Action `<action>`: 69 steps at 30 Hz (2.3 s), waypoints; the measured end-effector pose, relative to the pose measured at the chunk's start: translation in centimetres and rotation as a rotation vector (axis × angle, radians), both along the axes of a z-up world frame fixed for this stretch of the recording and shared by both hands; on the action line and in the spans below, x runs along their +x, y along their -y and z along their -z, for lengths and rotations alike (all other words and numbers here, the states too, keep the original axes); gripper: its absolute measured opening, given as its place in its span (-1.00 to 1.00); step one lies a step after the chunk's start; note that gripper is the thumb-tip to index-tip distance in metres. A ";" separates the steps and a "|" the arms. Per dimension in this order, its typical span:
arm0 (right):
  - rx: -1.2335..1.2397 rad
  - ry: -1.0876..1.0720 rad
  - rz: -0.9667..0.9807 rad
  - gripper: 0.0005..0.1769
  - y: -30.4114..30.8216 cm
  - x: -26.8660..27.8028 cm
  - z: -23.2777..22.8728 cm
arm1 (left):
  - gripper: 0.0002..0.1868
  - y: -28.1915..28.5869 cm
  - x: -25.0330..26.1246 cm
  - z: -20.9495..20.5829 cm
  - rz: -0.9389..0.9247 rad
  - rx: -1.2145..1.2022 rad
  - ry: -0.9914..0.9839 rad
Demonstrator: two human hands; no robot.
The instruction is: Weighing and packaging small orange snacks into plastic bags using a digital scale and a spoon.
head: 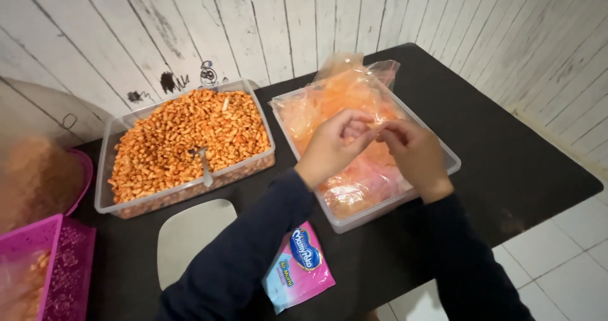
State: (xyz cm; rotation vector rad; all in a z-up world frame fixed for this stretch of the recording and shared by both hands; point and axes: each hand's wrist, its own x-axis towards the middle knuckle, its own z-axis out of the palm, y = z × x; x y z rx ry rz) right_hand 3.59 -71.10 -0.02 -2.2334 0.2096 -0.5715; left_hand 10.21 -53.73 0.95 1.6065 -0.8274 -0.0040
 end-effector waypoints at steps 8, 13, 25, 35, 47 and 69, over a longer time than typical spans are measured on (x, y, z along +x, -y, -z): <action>0.382 0.069 -0.273 -0.87 -7.0 -2.9 -5.1 | -0.80 -4.2 0.1 1.6 -0.039 -0.184 0.027; 0.420 0.051 -0.212 -0.80 -11.3 -1.6 -3.7 | -0.88 -10.2 -0.4 0.3 -0.240 -0.214 0.228; 0.204 0.197 -0.441 -0.80 -26.0 3.7 -4.5 | -0.77 -24.0 1.1 1.7 -0.806 -0.047 0.590; 0.231 0.013 -0.757 -0.72 -32.0 13.1 -2.8 | 0.18 -31.2 3.6 1.5 -0.709 0.244 0.510; -0.279 -0.331 -0.642 -0.63 -29.5 16.2 -1.8 | -0.46 -33.5 8.0 6.1 -0.839 -0.098 0.376; 0.340 -0.254 -0.590 -0.64 -28.0 16.0 -3.1 | -0.56 -33.3 7.7 6.0 -0.911 -0.115 0.398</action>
